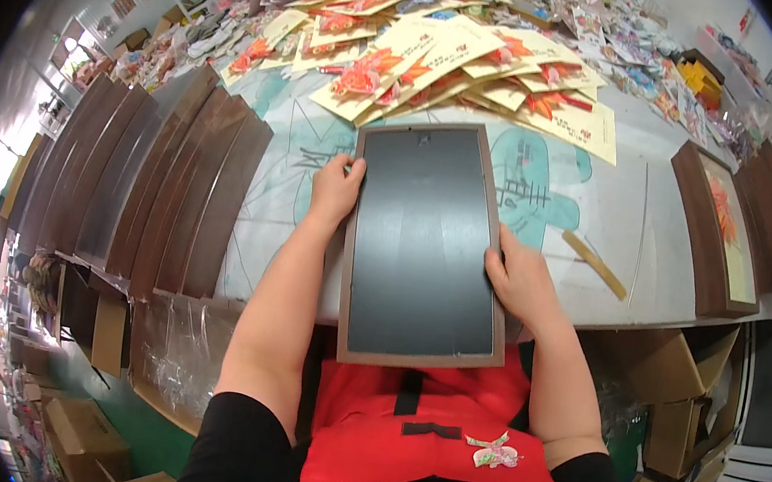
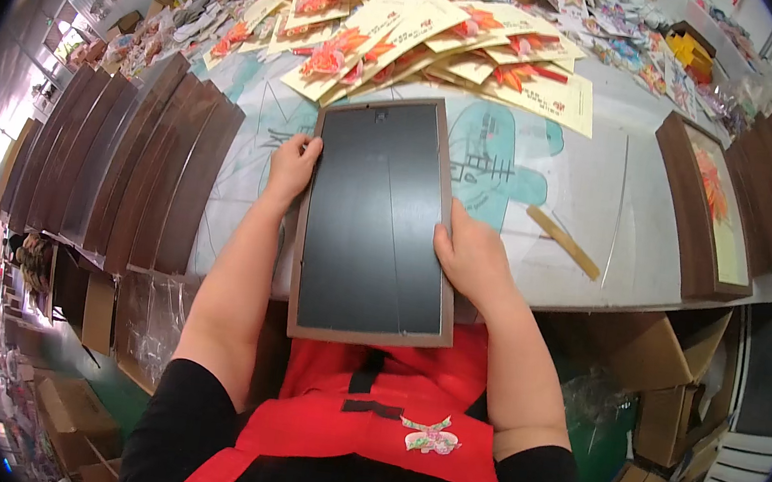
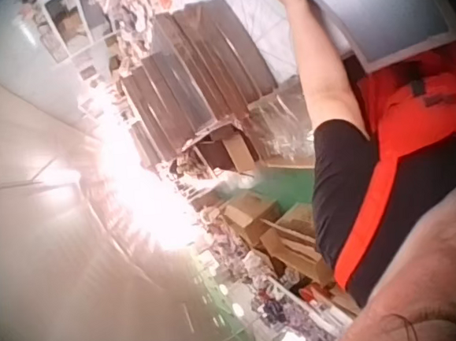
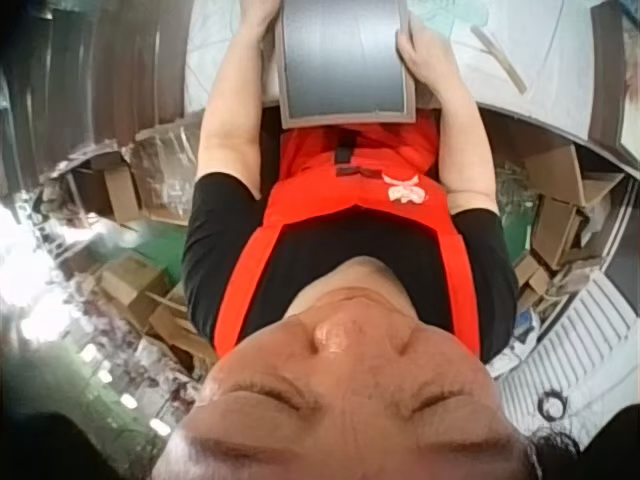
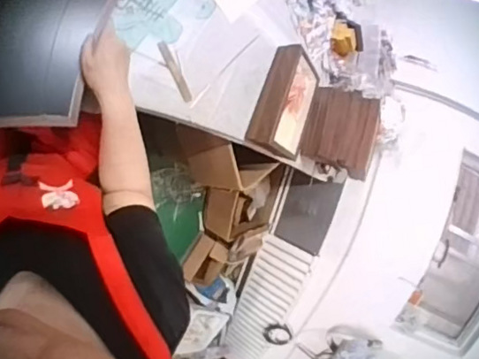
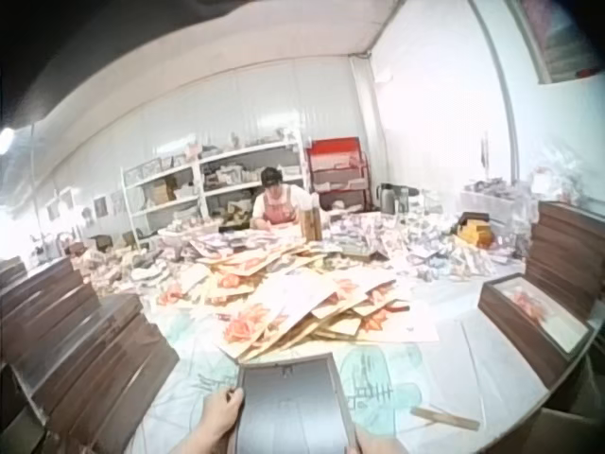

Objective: The person assembles picture frames by inserting a decorative card with a red fish design into a wooden frame. They use a small wooden stick to press the backing board into place and secure the frame. The person repeats this process for multiple frames, stacking the finished units on the table.

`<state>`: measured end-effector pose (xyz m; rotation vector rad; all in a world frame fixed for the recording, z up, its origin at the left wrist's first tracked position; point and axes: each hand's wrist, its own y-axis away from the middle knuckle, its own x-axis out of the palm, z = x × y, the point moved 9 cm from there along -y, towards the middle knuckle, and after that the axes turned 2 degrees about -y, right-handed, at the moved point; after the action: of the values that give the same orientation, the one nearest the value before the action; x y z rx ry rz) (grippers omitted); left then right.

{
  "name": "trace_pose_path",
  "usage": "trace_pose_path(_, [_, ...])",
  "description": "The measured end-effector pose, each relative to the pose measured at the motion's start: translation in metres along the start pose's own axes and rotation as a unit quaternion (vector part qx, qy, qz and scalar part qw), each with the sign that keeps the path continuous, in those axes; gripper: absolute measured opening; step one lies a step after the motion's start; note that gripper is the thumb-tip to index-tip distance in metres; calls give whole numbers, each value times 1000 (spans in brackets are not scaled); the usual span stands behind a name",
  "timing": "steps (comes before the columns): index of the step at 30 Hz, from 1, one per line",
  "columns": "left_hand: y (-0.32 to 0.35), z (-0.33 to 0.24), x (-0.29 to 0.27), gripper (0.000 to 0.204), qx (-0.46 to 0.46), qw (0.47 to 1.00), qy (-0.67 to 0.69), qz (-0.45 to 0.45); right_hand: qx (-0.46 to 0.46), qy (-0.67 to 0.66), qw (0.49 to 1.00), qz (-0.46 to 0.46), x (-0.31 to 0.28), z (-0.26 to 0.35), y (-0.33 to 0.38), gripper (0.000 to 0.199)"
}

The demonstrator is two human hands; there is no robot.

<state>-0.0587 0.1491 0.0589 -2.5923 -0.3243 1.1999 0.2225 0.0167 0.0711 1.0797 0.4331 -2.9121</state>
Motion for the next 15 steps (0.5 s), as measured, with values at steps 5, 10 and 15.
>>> trace_pose_path(5, [66,-99,-23,33,195,980,13,33,54,-47,997,-22,2,-12,5,35])
trace_pose_path(10, [210,-181,-14,31,361,897,71,246,83,-132,985,-68,6,-32,13,40])
trace_pose_path(15, [234,-179,-13,26,371,905,91,185,80,-135,984,-81,2,-28,14,41])
